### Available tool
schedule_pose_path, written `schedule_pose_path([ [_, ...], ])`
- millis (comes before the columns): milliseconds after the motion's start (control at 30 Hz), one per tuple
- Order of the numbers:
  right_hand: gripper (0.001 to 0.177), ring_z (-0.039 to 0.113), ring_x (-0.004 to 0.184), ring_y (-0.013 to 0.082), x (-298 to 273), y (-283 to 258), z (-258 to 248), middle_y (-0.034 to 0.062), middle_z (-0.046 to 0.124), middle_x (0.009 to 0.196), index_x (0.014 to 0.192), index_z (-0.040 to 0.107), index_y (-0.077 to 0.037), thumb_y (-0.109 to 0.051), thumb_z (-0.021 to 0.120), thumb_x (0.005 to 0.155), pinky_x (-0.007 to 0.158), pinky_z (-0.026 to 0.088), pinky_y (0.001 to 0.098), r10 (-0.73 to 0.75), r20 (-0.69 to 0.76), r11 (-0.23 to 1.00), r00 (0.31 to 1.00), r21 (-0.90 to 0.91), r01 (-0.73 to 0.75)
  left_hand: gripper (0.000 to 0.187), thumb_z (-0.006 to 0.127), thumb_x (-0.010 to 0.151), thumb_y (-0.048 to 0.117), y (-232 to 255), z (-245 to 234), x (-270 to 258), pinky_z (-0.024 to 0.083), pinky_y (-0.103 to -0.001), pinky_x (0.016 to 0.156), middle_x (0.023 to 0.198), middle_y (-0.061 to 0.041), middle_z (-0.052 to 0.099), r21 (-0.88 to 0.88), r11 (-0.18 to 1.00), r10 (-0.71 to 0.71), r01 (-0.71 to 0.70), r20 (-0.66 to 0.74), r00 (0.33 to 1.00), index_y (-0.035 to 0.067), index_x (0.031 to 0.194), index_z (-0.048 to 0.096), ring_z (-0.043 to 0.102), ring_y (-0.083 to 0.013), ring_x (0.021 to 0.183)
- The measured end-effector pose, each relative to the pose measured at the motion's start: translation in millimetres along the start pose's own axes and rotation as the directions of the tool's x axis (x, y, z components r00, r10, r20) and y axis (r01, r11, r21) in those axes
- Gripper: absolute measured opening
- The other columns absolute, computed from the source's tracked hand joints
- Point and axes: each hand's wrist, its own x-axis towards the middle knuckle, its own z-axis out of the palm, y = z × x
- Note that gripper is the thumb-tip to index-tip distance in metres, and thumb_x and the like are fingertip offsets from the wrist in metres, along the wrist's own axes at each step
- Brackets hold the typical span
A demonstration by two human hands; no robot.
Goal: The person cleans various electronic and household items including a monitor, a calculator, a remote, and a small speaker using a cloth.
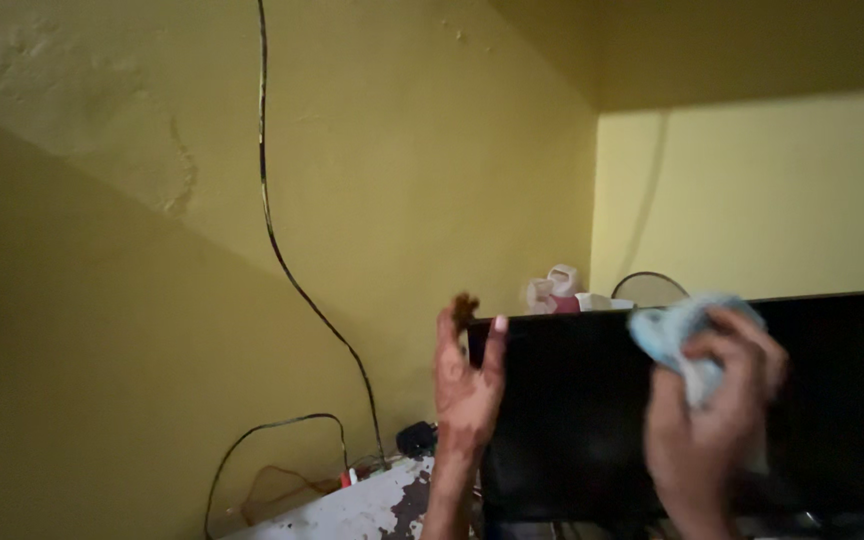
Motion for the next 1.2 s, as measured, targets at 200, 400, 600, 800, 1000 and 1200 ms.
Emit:
schedule_pose_path([
  [200,0.042,0.06,0.12,0.0267,31.1,-24.1,44.1,0.0078,0.069,0.12,0.122,0.062,-0.005,0.002,0.058,0.081,0.111,0.041,0.0426,-0.024,0.402,0.998,0.916,0.069,-0.004,0.037,0.056,0.101,0.029,22.1,25.9,23.8,0.044,-0.05,0.106,0.126,-0.017,0.067,0.37,0.906,0.216,-0.206,0.016,0.976,0.007,0.13,0.059,0.061,-0.0356,0.121],
  [400,0.057,0.051,0.13,0.0335,25.8,4.0,41.0,0.0169,0.059,0.133,0.132,0.056,-0.001,-0.007,0.065,0.076,0.117,0.031,0.0498,-0.325,0.558,0.891,0.763,-0.091,0.446,0.03,0.048,0.106,0.035,31.8,23.9,21.5,0.049,-0.054,0.093,0.106,-0.02,0.071,0.521,0.836,0.064,-0.175,0.224,0.973,0.012,0.115,0.063,0.063,-0.0433,0.104],
  [600,0.066,0.053,0.125,0.0337,45.0,64.9,13.7,0.0174,0.061,0.131,0.137,0.051,-0.004,-0.017,0.067,0.074,0.112,0.032,0.056,-0.281,0.603,0.874,0.747,-0.161,0.458,0.022,0.056,0.099,0.033,1.5,22.5,26.1,0.052,-0.054,0.084,0.099,-0.017,0.07,0.531,0.794,0.23,-0.297,0.191,0.954,0.015,0.102,0.069,0.064,-0.0419,0.094],
  [800,0.062,0.065,0.109,0.0383,82.8,139.8,-35.3,0.023,0.07,0.115,0.144,0.051,-0.005,-0.022,0.064,0.086,0.109,0.039,0.0557,-0.122,0.535,0.866,0.836,-0.354,0.353,0.019,0.059,0.099,0.026,-20.4,31.8,26.1,0.053,-0.051,0.091,0.099,-0.011,0.072,0.49,0.762,0.381,-0.423,0.189,0.905,0.012,0.095,0.072,0.064,-0.039,0.094],
  [1000,0.055,0.071,0.095,0.0352,110.7,140.0,-27.4,0.019,0.074,0.091,0.149,0.048,-0.005,-0.026,0.053,0.099,0.115,0.038,0.057,0.256,0.533,0.846,0.806,-0.528,0.08,0.026,0.054,0.092,0.03,12.5,42.3,21.7,0.024,-0.074,0.106,0.102,-0.009,0.073,0.733,0.615,0.208,-0.291,0.205,0.956,0.014,0.095,0.075,0.058,-0.0358,0.115],
  [1200,0.058,0.075,0.088,0.0338,111.4,90.8,-4.1,0.0171,0.076,0.087,0.153,0.04,-0.005,-0.032,0.048,0.103,0.11,0.044,0.0514,0.466,0.626,0.7,0.626,-0.693,0.173,0.03,0.051,0.099,0.034,35.4,93.4,15.4,0.029,-0.065,0.111,0.097,-0.011,0.073,0.79,0.485,0.217,-0.375,0.307,0.927,0.015,0.099,0.073,0.064,-0.0323,0.105],
])
